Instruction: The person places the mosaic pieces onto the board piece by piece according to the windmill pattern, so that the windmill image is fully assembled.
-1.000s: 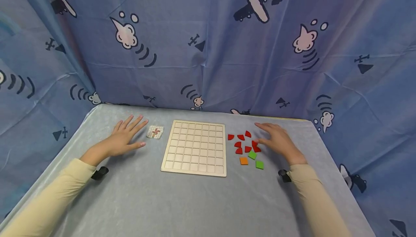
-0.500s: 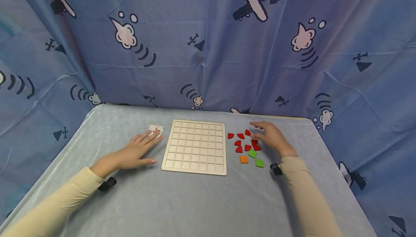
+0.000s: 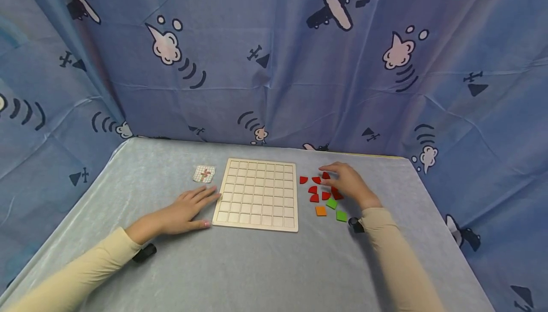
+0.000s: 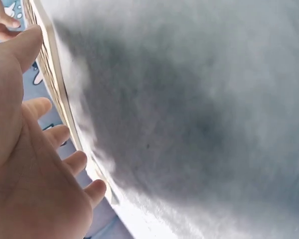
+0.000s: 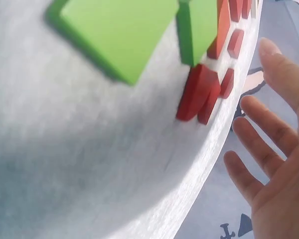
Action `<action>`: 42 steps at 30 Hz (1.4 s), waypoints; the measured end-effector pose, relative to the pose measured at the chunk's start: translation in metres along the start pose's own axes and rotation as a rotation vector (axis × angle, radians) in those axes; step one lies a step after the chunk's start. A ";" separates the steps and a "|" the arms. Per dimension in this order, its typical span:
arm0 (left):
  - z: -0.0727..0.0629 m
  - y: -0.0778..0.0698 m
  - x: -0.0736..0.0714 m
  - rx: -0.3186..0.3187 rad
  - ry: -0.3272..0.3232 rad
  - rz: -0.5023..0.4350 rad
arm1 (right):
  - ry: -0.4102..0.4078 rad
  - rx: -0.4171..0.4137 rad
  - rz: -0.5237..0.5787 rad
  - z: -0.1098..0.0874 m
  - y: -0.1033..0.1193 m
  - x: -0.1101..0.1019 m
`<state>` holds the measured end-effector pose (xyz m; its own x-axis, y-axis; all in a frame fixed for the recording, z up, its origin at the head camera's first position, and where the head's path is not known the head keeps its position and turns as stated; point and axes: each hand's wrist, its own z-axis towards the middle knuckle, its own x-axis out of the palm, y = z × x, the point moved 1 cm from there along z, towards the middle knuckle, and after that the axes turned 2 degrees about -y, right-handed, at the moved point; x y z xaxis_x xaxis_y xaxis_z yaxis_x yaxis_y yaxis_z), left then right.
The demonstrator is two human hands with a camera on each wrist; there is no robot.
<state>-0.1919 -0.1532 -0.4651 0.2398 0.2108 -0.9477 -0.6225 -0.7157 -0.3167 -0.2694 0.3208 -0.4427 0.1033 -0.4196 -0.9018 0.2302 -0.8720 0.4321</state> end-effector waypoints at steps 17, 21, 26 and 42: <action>0.005 -0.003 0.006 -0.006 -0.069 0.003 | 0.016 -0.054 -0.034 0.006 0.006 0.007; 0.008 -0.002 0.009 0.024 -0.110 0.021 | 0.016 -0.069 -0.036 0.008 0.009 0.009; 0.010 -0.001 0.009 0.032 -0.109 0.030 | 0.012 -0.105 -0.041 0.010 0.017 0.011; 0.011 -0.005 0.007 0.027 -0.069 0.015 | 0.010 -0.086 -0.089 0.012 0.007 0.011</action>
<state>-0.1952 -0.1410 -0.4710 0.1795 0.2462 -0.9524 -0.6458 -0.7009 -0.3029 -0.2783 0.3067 -0.4493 0.0888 -0.3386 -0.9367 0.3211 -0.8805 0.3487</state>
